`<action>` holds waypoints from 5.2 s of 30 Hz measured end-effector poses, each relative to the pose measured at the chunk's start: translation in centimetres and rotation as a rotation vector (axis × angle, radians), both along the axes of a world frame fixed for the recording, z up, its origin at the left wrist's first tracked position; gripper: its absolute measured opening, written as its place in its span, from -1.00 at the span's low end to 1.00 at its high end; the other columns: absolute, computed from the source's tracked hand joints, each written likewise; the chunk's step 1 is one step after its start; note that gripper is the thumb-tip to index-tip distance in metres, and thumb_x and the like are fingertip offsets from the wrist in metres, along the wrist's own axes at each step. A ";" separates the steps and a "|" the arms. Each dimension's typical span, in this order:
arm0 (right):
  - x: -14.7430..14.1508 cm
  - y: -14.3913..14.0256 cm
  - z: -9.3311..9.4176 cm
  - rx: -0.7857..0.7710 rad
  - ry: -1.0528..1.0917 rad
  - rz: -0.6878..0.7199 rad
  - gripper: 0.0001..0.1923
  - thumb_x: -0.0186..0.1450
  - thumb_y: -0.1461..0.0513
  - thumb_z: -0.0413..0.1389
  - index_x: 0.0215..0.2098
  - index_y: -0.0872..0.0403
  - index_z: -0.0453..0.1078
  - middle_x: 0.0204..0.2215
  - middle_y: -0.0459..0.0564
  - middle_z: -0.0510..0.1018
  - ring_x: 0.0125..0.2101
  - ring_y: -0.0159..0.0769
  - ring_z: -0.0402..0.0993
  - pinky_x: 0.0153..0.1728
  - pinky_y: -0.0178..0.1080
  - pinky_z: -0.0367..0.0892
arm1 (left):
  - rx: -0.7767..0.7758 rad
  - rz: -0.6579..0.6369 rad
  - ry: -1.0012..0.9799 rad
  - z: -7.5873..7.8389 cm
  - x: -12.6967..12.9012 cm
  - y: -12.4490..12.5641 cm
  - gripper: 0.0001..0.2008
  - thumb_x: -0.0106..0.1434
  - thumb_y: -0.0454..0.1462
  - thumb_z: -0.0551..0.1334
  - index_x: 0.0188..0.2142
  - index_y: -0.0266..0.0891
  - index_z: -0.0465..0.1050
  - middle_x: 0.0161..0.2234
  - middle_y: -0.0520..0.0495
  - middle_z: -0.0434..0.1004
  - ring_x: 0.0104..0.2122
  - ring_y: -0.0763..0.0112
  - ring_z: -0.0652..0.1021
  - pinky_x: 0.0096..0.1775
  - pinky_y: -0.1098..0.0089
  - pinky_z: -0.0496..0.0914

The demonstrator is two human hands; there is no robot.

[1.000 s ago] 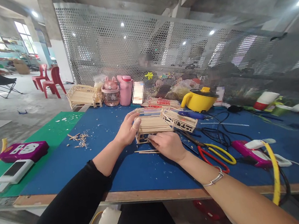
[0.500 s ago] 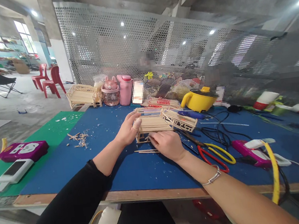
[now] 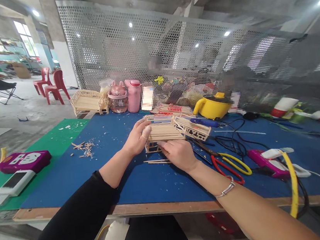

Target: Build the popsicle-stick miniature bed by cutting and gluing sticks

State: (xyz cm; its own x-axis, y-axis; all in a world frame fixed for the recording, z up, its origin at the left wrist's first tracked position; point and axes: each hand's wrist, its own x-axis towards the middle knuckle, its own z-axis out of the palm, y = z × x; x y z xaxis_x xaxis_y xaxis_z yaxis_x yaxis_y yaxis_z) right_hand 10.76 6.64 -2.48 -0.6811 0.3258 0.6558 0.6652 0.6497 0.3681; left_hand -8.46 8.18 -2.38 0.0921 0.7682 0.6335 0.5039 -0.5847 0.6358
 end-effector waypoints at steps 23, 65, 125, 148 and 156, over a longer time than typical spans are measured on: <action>4.3 -0.2 2.1 -0.227 0.691 0.040 -0.86 0.20 0.19 0.08 -0.42 0.07 0.45 -0.66 -0.16 0.37 -0.63 -0.45 0.25 -0.50 -0.37 0.21 | 0.540 0.362 0.613 0.8 3.0 -6.7 -0.88 0.17 -0.19 0.22 -0.45 -0.15 0.42 0.07 -0.11 0.34 0.08 0.09 0.29 0.10 0.02 0.14; 4.6 -0.8 2.0 -0.412 0.722 0.101 -0.82 0.21 0.18 0.05 -0.45 0.05 0.46 -0.68 -0.14 0.40 -0.61 -0.43 0.30 -0.48 -0.36 0.21 | 0.273 0.360 0.765 -1.3 3.9 -6.2 -0.71 0.20 -0.08 0.16 -0.14 -0.09 0.49 0.29 -0.10 -0.01 0.27 -0.10 -0.08 0.17 -0.17 -0.12; 3.7 -1.0 1.6 -0.510 0.627 0.078 -0.83 0.19 0.20 0.07 -0.43 0.05 0.49 -0.59 -0.11 0.55 -0.57 -0.42 0.40 -0.47 -0.39 0.23 | 0.448 0.517 0.820 -1.7 4.1 -4.8 -0.84 0.24 -0.27 0.14 -0.39 -0.17 0.49 0.19 -0.15 0.24 0.22 0.00 0.15 0.15 -0.11 -0.06; 2.8 -1.3 1.0 -0.585 0.121 -0.120 -0.75 0.24 0.17 0.01 -0.23 -0.05 0.51 -0.36 -0.06 0.63 -0.33 -0.24 0.53 -0.35 -0.29 0.27 | 0.445 0.502 0.809 -1.6 4.4 -5.6 -0.86 0.24 -0.26 0.14 -0.36 -0.13 0.49 0.22 -0.12 0.19 0.23 -0.02 0.10 0.14 -0.09 0.02; 2.8 -1.1 0.8 -0.588 0.151 -0.131 -0.79 0.20 0.21 0.05 -0.27 -0.06 0.52 -0.43 -0.08 0.62 -0.37 -0.27 0.52 -0.39 -0.32 0.26 | 0.385 0.451 0.768 -1.9 4.1 -5.4 -0.84 0.24 -0.28 0.14 -0.32 -0.12 0.52 0.22 -0.11 0.17 0.24 0.01 0.08 0.16 -0.10 -0.03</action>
State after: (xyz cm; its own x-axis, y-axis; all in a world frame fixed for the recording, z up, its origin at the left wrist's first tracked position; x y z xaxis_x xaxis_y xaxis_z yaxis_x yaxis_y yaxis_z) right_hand 13.60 5.52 -1.71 -0.5250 0.7361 0.4273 0.7696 0.6249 -0.1310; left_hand -4.37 2.81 -4.29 0.3329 0.5851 0.7395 0.9298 -0.3340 -0.1543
